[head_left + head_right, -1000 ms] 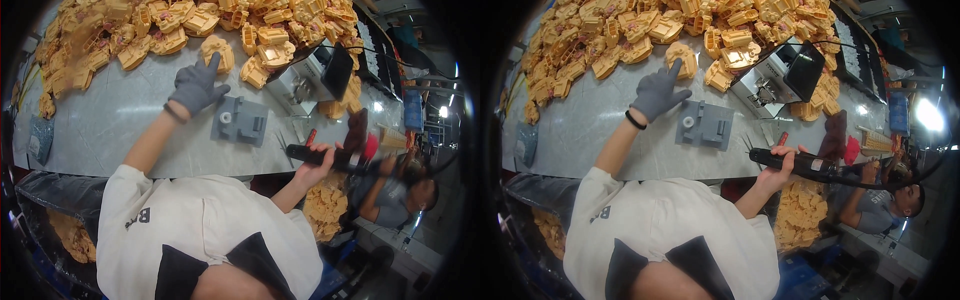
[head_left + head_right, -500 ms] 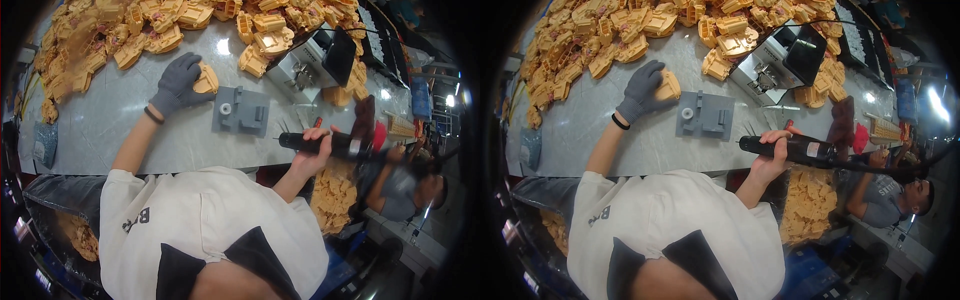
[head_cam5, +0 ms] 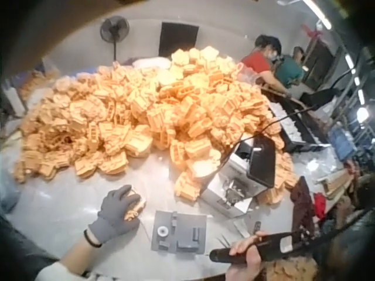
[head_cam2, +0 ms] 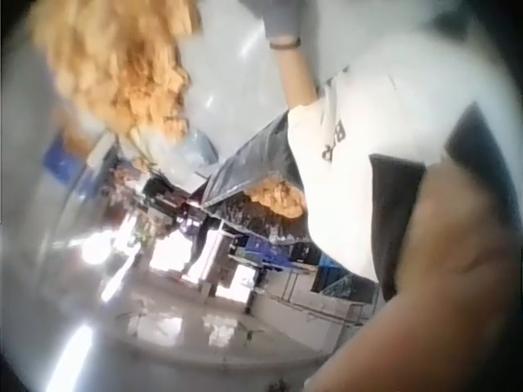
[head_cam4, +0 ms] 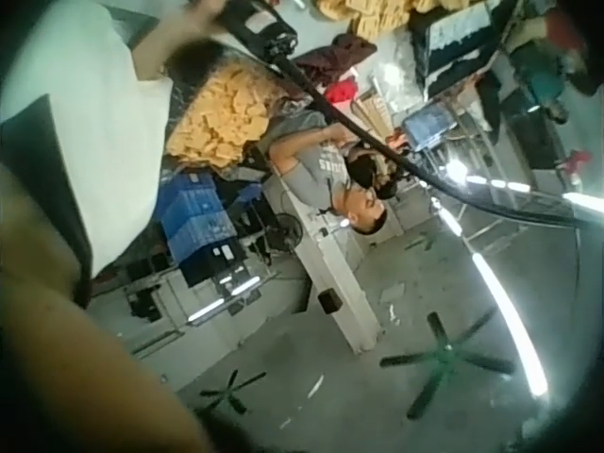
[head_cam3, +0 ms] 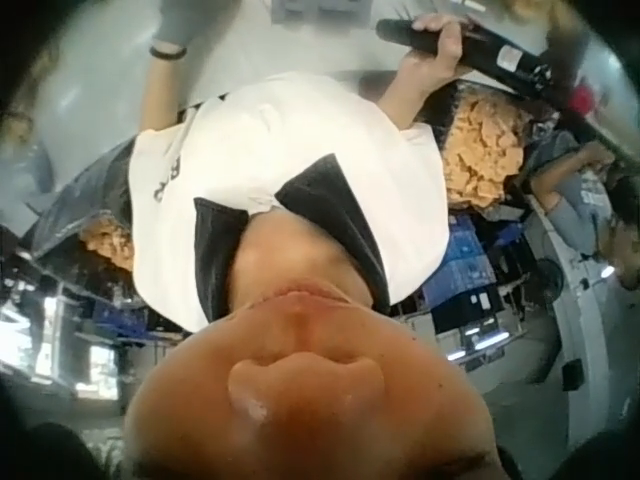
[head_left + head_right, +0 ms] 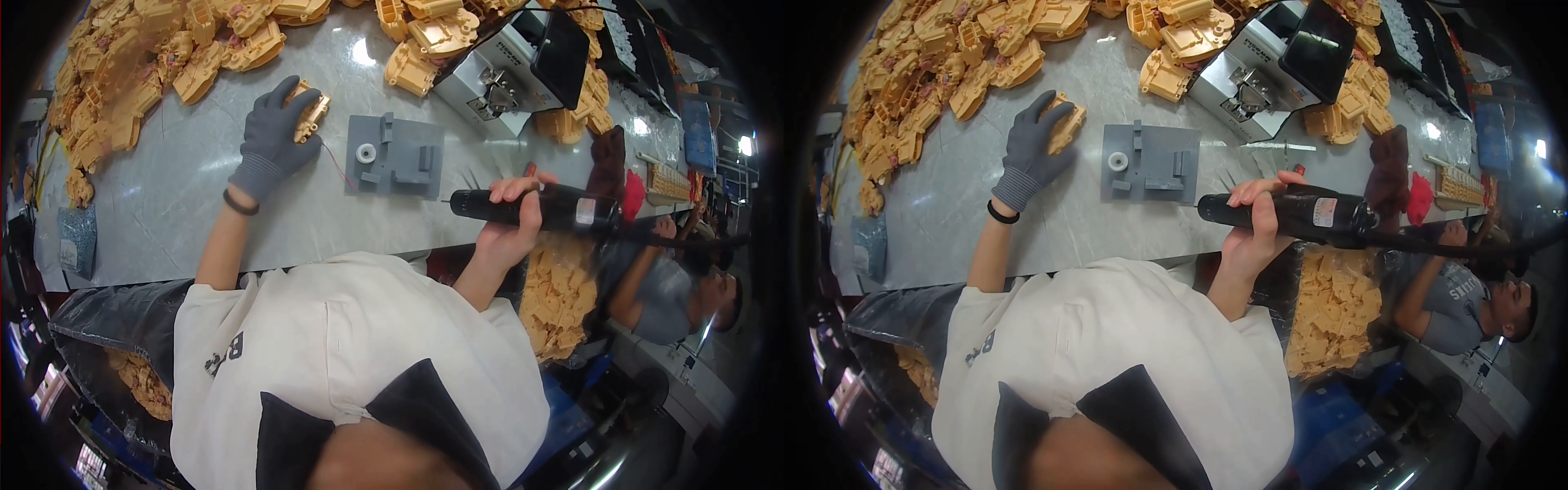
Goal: The person assembles small yellow plastic toy tanks using a handheld electric screwdriver to join plastic parts.
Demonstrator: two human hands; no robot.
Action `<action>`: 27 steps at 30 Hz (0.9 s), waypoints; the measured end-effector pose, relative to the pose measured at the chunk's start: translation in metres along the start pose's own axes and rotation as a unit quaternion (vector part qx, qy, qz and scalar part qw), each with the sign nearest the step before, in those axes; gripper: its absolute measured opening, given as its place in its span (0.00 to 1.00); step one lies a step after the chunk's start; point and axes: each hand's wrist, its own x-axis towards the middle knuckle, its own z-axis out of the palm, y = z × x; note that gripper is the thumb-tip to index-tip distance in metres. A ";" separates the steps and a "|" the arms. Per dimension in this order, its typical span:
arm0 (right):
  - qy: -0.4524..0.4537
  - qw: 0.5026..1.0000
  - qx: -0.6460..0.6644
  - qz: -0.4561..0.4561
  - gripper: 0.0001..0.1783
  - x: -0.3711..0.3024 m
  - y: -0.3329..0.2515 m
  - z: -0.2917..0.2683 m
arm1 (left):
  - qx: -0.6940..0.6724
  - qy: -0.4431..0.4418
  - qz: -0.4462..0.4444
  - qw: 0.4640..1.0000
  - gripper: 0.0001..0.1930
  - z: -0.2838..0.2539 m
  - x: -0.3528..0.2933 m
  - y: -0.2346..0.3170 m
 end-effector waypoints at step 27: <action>0.036 0.998 -0.040 0.023 0.21 -0.013 0.011 -0.017 | -0.096 -0.073 0.173 0.978 0.35 -0.012 -0.074 0.060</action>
